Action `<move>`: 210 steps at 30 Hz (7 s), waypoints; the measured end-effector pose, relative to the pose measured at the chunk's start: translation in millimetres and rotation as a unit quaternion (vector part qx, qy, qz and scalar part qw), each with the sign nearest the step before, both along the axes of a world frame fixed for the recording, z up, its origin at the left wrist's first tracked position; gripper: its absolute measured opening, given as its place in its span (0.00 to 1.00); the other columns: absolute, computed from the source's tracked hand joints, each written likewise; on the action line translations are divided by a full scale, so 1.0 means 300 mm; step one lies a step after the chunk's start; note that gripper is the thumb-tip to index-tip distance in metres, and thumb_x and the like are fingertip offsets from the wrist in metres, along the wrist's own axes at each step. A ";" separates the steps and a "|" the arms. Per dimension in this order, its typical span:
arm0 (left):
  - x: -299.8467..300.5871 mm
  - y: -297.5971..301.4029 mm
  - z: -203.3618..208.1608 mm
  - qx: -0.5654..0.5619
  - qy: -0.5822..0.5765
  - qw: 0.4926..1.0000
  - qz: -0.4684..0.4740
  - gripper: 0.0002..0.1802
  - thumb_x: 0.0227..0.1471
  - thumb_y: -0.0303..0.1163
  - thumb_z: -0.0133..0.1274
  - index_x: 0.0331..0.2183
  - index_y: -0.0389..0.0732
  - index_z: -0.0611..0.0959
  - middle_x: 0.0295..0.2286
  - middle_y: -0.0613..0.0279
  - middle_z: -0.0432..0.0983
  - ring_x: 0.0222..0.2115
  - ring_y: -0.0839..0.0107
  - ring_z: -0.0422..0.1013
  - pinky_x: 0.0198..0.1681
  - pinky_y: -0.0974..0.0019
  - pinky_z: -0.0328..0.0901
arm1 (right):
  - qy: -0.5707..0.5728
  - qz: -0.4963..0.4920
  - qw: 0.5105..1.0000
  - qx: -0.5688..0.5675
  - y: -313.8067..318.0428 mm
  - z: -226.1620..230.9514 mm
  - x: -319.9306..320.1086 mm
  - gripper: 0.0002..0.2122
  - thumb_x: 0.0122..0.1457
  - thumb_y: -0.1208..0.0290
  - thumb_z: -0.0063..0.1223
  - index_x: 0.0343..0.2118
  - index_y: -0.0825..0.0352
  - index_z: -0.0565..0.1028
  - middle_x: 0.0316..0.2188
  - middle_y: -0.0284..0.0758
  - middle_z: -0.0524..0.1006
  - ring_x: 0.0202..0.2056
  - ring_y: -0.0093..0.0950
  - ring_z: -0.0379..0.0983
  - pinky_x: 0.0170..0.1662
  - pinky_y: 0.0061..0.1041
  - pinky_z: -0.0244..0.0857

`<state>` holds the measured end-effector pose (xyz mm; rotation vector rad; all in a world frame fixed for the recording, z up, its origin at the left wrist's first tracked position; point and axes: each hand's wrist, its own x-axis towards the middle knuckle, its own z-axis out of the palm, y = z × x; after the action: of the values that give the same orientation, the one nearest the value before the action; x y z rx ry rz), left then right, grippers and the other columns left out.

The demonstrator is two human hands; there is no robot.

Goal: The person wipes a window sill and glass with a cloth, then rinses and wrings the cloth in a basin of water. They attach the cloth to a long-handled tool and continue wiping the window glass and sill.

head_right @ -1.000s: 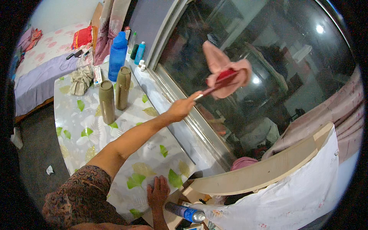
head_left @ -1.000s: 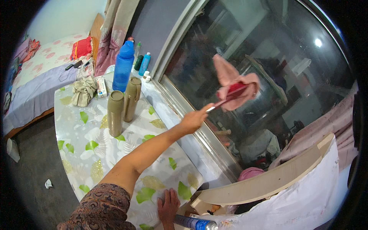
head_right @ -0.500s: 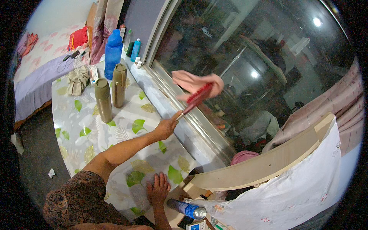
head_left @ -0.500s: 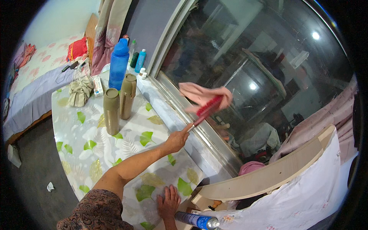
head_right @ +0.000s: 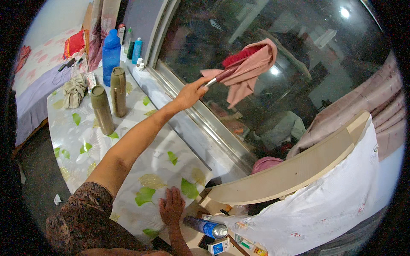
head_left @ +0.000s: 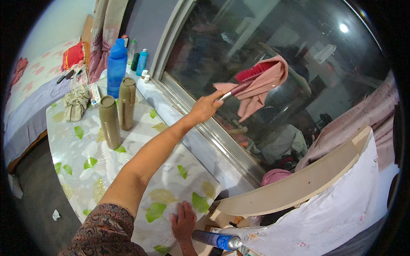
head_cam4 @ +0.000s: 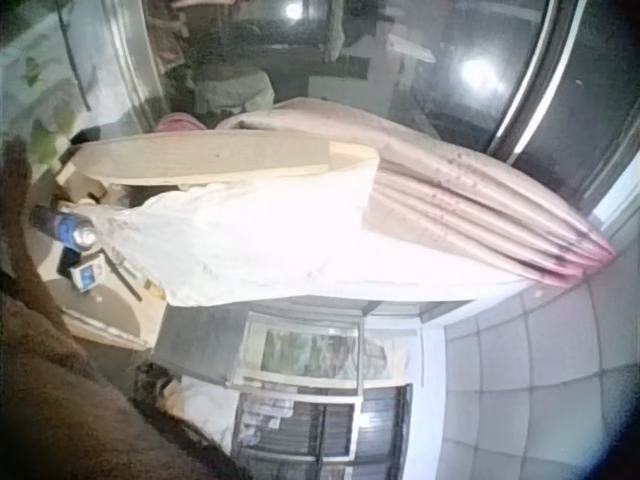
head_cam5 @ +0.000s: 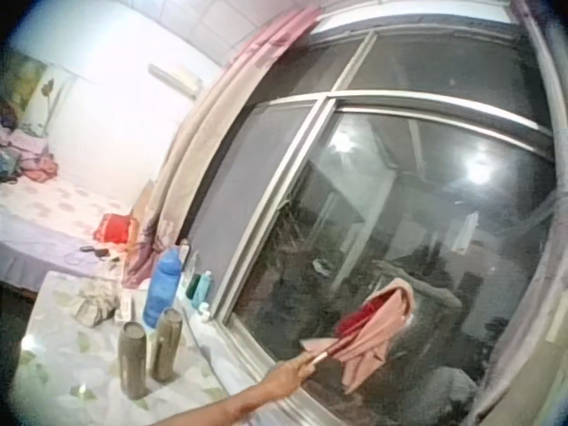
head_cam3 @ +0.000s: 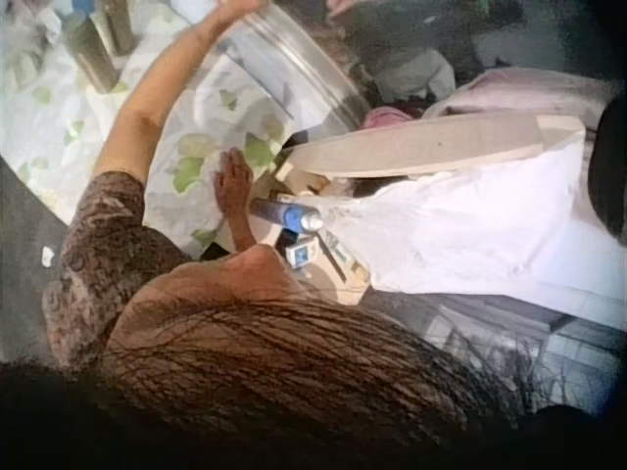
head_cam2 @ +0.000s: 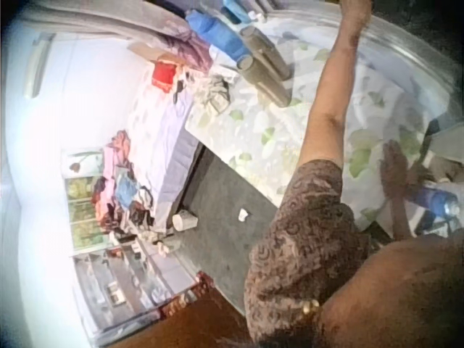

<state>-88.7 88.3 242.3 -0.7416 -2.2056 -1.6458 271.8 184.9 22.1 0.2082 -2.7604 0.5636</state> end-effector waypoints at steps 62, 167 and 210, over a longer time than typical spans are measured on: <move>-0.121 0.505 0.464 0.113 0.275 0.928 0.224 0.16 0.56 0.29 0.41 0.47 0.40 0.70 0.42 0.42 0.72 0.34 0.38 0.71 0.35 0.40 0.65 | -0.016 -0.009 0.999 -0.044 0.008 0.013 0.006 0.24 0.62 0.57 0.49 0.58 0.63 0.65 0.62 0.40 0.60 0.62 0.40 0.55 0.60 0.46 0.48; 0.459 0.786 0.815 0.000 0.242 0.963 -0.121 0.26 0.58 0.29 0.46 0.58 0.53 0.69 0.36 0.39 0.74 0.37 0.44 0.73 0.41 0.50 0.68 | 0.358 -0.181 0.883 0.243 0.893 1.753 -0.036 0.27 0.55 0.57 0.56 0.56 0.64 0.68 0.53 0.40 0.67 0.58 0.36 0.58 0.64 0.40 0.39; 0.098 0.638 1.391 0.192 0.331 0.903 0.197 0.28 0.51 0.27 0.49 0.55 0.53 0.71 0.41 0.45 0.76 0.43 0.41 0.71 0.47 0.46 0.65 | 0.354 -0.178 0.886 0.241 0.879 1.754 -0.046 0.27 0.52 0.62 0.59 0.56 0.63 0.68 0.54 0.39 0.66 0.59 0.36 0.57 0.64 0.43 0.38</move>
<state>-59.2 279.9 659.6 -0.5756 -1.3839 -1.3019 258.1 448.5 548.4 0.0007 -2.0786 -0.2710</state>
